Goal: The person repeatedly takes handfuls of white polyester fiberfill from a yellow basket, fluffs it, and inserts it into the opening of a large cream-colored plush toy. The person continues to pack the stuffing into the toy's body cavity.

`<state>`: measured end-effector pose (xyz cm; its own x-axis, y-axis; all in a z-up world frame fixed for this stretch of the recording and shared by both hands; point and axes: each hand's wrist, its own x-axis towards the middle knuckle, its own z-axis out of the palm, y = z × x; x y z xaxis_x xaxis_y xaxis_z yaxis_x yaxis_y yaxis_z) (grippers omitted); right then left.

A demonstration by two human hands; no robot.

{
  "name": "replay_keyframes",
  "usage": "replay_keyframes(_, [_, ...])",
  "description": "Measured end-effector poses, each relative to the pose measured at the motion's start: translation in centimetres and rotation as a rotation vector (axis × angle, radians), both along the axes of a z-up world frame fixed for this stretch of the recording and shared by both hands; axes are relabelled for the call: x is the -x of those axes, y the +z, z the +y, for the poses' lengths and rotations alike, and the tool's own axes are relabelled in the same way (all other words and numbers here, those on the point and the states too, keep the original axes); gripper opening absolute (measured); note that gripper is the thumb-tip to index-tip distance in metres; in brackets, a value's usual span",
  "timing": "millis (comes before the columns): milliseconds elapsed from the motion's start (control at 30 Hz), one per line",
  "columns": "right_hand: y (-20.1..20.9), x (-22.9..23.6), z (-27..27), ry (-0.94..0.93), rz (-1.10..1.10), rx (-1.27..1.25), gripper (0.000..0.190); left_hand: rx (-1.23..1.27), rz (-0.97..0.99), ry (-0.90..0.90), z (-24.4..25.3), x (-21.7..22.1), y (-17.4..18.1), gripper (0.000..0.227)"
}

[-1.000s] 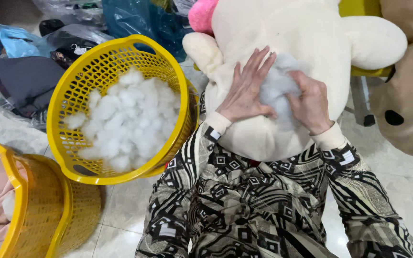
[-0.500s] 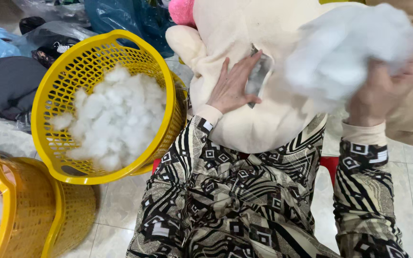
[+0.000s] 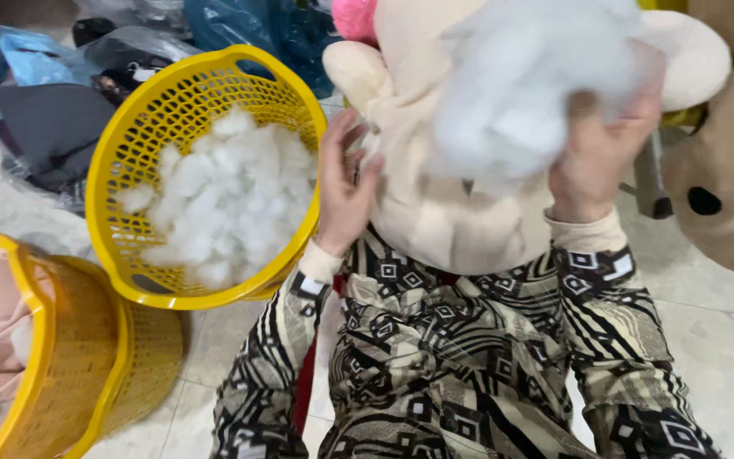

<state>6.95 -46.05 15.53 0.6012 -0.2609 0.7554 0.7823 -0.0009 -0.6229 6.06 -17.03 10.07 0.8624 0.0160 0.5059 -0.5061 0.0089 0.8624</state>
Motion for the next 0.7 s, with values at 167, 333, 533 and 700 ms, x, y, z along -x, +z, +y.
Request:
replay_keyframes(167, [-1.8, -3.7, 13.6, -0.081, -0.092, 0.376, 0.047, 0.487, 0.319, -0.046, 8.3, 2.6, 0.1, 0.055])
replay_keyframes(333, [-3.7, -2.4, 23.9, -0.094, -0.587, 1.058, 0.031, 1.065, 0.341, -0.456, 12.2, 3.5, -1.8, 0.065])
replay_keyframes(533, [-6.0, -0.9, 26.8, 0.191, -0.609, 1.339, 0.022, 0.884, 0.323, 0.022, 18.3, 1.5, -6.8, 0.058])
replay_keyframes(700, [-6.2, 0.0, 26.3, 0.240, -0.084, 0.913, 0.025, 0.835, 0.297, 0.144, 22.1, 2.9, -10.1, 0.062])
